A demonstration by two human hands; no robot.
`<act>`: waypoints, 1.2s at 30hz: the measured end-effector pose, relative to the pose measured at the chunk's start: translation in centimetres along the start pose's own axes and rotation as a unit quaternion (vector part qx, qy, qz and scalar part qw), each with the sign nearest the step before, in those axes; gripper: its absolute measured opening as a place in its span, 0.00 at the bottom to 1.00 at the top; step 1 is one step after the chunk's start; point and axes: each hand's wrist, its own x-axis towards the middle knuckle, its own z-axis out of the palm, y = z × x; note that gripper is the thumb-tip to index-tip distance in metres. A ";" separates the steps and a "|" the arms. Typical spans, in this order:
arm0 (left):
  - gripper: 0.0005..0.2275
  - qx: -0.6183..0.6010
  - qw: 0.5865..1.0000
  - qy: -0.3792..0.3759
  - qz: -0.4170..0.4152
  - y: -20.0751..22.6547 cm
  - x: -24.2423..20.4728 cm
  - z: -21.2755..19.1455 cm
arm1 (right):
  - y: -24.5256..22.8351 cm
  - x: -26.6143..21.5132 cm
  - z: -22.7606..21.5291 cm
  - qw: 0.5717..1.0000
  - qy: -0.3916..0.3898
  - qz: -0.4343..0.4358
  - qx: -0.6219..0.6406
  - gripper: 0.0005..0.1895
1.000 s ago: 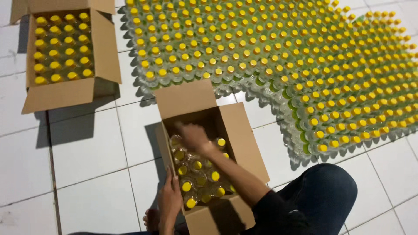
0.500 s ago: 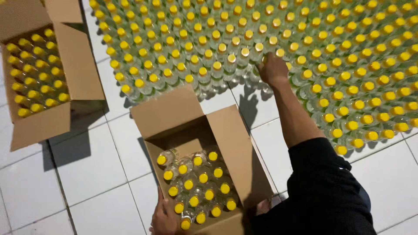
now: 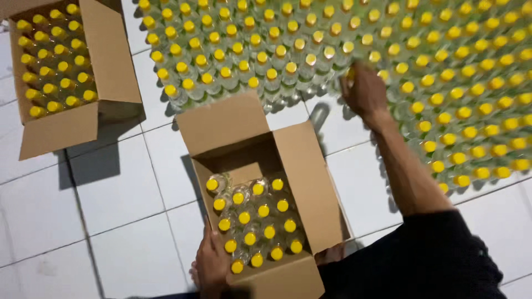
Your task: The person sits on a tiled floor and packs small plastic bottles with yellow caps into cardboard boxes. They pick up bottles from a large floor pile and place them into the boxes, filling one box before moving to another.
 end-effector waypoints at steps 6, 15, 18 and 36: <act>0.29 -0.027 0.997 -0.030 0.071 -2.7 2.9 1.1 | -13.0 -7.6 -5.6 0.973 0.114 -0.197 0.034 0.10; 0.29 -0.046 0.995 -0.053 0.074 -3.5 3.2 1.2 | -24.9 -14.4 6.9 0.965 -0.066 -0.219 0.126 0.11; 0.30 -0.021 0.996 -0.050 0.071 -4.0 3.7 1.9 | -23.5 -15.3 14.7 0.973 -0.133 -0.186 0.005 0.15; 0.29 -0.041 0.997 -0.066 0.030 -2.3 2.1 -0.1 | -21.7 -12.4 10.8 0.985 -0.085 -0.126 0.086 0.17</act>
